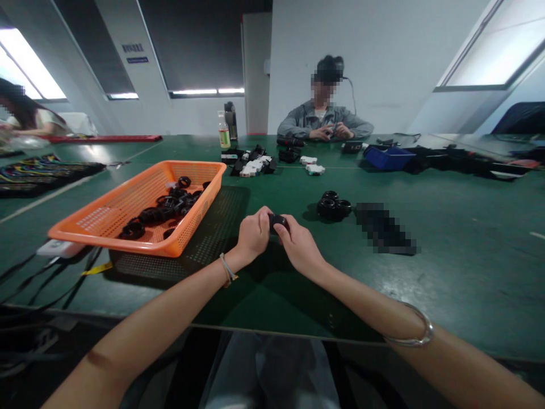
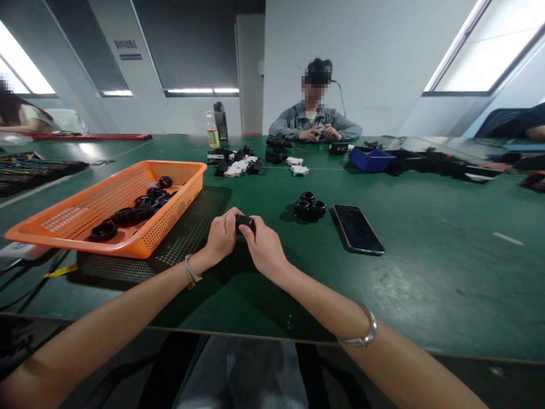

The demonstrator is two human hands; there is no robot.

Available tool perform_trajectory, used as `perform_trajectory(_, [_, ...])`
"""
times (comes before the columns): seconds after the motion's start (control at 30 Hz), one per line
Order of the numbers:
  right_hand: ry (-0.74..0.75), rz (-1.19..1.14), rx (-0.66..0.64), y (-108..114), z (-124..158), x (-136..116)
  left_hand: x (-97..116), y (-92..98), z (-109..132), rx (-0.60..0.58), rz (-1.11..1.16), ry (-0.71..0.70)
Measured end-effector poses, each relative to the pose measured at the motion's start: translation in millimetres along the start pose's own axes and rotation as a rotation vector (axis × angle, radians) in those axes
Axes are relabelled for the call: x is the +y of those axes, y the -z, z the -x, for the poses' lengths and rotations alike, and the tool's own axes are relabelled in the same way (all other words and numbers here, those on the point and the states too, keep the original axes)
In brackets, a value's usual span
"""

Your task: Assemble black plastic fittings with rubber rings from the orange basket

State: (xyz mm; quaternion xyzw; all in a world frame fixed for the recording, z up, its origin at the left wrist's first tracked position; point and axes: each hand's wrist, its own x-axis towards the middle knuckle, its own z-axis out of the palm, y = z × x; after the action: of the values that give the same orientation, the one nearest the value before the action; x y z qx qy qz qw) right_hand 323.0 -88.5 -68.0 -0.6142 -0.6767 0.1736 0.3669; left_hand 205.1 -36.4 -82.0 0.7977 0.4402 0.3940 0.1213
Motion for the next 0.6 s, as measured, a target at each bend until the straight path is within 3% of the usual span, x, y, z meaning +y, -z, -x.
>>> perform_trajectory(0.13, [0.067, 0.182, 0.075, 10.6, -9.3, 8.6, 0.9, -1.0, -3.5, -0.125, -0.028, 0.174])
perform_trajectory(0.23, [-0.019, 0.356, 0.128, 27.9, -17.8, 15.9, 1.7, -1.0, -5.1, -0.222, -0.104, 0.250])
perform_trajectory(0.4, [-0.073, 0.637, 0.073, 50.8, -28.2, 29.2, 3.7, -0.6, -3.4, -0.285, -0.170, 0.185])
perform_trajectory(0.6, [-0.046, 0.749, 0.028, 54.8, -34.4, 46.7, 4.5, 0.5, -2.2, -0.301, -0.219, 0.149])
